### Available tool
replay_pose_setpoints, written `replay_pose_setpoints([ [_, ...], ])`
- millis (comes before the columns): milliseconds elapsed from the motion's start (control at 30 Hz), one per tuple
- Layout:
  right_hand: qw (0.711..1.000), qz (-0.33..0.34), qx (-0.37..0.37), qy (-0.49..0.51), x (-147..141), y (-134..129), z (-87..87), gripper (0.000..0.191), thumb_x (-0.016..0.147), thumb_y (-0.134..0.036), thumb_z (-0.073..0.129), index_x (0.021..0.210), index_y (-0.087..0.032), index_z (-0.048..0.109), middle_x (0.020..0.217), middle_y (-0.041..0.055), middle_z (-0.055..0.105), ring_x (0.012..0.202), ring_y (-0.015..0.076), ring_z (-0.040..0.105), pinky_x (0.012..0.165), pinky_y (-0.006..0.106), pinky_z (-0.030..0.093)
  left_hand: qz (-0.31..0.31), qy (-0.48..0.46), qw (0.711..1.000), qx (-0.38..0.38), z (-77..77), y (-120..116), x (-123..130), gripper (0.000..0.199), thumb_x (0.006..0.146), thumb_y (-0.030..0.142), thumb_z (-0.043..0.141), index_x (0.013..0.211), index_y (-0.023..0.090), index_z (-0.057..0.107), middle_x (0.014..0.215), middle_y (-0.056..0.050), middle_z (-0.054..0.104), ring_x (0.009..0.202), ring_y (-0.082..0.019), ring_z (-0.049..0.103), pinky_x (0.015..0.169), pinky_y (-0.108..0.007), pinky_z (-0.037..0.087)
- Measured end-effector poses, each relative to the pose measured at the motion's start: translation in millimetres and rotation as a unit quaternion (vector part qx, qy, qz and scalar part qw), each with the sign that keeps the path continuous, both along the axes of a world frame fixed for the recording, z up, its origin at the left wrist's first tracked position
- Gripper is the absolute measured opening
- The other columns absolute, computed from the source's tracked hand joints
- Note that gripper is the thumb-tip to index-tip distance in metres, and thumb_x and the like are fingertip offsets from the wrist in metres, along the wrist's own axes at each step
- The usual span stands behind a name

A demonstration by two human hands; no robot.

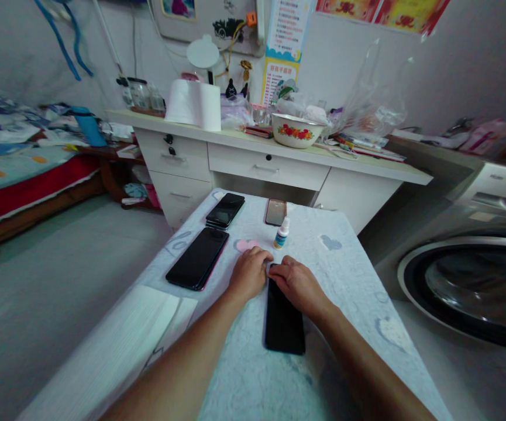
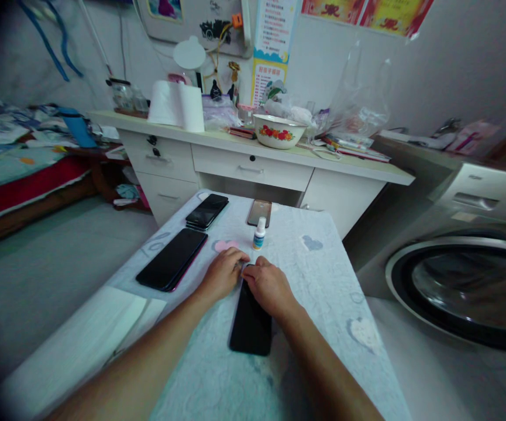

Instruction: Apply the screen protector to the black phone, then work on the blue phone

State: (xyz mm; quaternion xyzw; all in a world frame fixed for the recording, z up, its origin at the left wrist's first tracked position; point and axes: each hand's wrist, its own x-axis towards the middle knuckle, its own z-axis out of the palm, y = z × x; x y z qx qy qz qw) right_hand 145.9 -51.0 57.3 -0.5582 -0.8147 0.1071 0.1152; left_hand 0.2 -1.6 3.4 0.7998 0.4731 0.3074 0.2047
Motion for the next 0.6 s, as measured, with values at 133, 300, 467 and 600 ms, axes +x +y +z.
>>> replay_pose_setpoints([
  [133, 0.999, 0.037, -0.011, 0.018, 3, -8, -2.1, 0.020, 0.093, -0.022, 0.050, 0.093, -0.022, 0.070, 0.086, 0.0025, 0.058, 0.079, 0.0122, 0.056, 0.074, 0.023, 0.040, 0.002, 0.003, 1.000, -0.008, 0.6, 0, 0, 0.029, 0.077, 0.004, 0.046, 0.093, 0.020, 0.065, 0.100, -0.004, 0.062, 0.099, -0.017, 0.056, 0.093, -0.033, 0.044],
  [300, 0.995, 0.081, -0.026, 0.046, 8, -19, -1.4, 0.019, 0.092, -0.024, 0.052, 0.093, -0.023, 0.071, 0.086, 0.0025, 0.058, 0.079, 0.0126, 0.056, 0.073, 0.023, 0.042, 0.002, -0.001, 1.000, -0.005, 0.8, -1, 0, 0.031, 0.075, 0.003, 0.045, 0.091, 0.020, 0.065, 0.100, -0.004, 0.062, 0.100, -0.017, 0.056, 0.093, -0.033, 0.044],
  [467, 0.991, 0.103, -0.038, 0.073, 10, -27, -1.9, 0.018, 0.091, -0.023, 0.054, 0.090, -0.023, 0.072, 0.083, 0.0017, 0.058, 0.078, 0.0120, 0.055, 0.071, 0.022, 0.041, -0.001, -0.005, 1.000, -0.001, 1.5, -2, 0, 0.031, 0.074, 0.003, 0.045, 0.091, 0.020, 0.065, 0.099, -0.004, 0.062, 0.100, -0.017, 0.056, 0.094, -0.033, 0.044],
  [600, 0.996, 0.053, -0.023, 0.074, 10, -26, -7.3, 0.019, 0.092, -0.026, 0.053, 0.088, -0.022, 0.071, 0.083, 0.0018, 0.056, 0.075, 0.0118, 0.055, 0.069, 0.022, 0.041, 0.001, 0.001, 1.000, 0.000, 1.8, -2, -1, 0.031, 0.073, 0.004, 0.046, 0.091, 0.020, 0.065, 0.099, -0.004, 0.061, 0.100, -0.017, 0.056, 0.094, -0.033, 0.044],
])
